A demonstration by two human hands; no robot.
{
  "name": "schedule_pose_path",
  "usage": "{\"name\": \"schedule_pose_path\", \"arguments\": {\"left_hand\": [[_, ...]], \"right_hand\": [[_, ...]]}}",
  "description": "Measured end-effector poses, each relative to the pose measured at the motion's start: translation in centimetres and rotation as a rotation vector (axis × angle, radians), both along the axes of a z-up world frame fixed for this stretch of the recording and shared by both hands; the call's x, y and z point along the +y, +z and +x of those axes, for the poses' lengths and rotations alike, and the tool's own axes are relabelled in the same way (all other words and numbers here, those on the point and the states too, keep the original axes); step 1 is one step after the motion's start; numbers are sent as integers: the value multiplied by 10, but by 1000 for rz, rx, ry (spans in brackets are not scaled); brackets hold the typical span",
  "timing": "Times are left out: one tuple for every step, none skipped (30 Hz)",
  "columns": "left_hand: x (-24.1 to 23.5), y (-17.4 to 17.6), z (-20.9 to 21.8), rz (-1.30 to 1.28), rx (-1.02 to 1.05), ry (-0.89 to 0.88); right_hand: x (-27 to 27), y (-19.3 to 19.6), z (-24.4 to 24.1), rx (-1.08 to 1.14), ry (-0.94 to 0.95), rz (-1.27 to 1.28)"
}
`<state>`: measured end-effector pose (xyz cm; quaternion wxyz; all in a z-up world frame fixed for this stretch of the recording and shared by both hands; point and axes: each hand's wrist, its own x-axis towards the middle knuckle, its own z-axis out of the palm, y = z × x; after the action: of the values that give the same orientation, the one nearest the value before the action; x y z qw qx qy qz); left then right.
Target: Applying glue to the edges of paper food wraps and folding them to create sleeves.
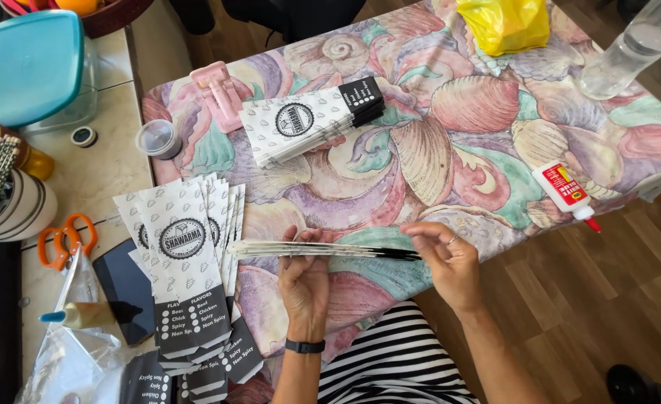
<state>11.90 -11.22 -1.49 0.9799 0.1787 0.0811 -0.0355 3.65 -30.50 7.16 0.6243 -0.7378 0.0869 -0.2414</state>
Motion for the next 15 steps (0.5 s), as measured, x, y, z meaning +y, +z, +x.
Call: {"name": "schedule_pose_path", "arguments": {"left_hand": [[1,2,0,0,-3,-2],[2,4,0,5,6,7],[4,6,-1,10,16,16],[1,6,0,11,14,15],[-2,5,-1,4,4,9],[-6,4,-2,-2,-5,3],[-12,8,-6,1,-2,-5],[-19,11,-9,0,-14,-31],[-26,15,-12,0,-28,-55],[-23,19,-15,3,-27,-61],[-22,24,-15,-40,-109,-102],[-20,29,-16,-85,-190,-144],[-15,33,-16,-83,-193,-143],[-10,36,-16,-76,-200,-159],[-5,38,-18,-67,-200,-174]], "right_hand": [[-5,-9,-2,-3,-2,0],[-10,-17,-3,-44,21,13],[-15,-26,-5,-83,45,26],[-9,-39,-3,-85,44,27],[-4,-51,-2,-144,97,149],[1,-64,-2,-203,150,270],[8,-56,-2,-202,141,273],[15,-48,-2,-211,182,247],[22,-40,-1,-221,225,221],[18,-35,-3,-221,218,224],[13,-30,-3,-176,268,100],[8,-25,-2,-130,317,-24],[5,-30,-3,-134,317,-24],[3,-36,-3,-101,312,-8],[1,-42,-6,-62,305,10]]}}
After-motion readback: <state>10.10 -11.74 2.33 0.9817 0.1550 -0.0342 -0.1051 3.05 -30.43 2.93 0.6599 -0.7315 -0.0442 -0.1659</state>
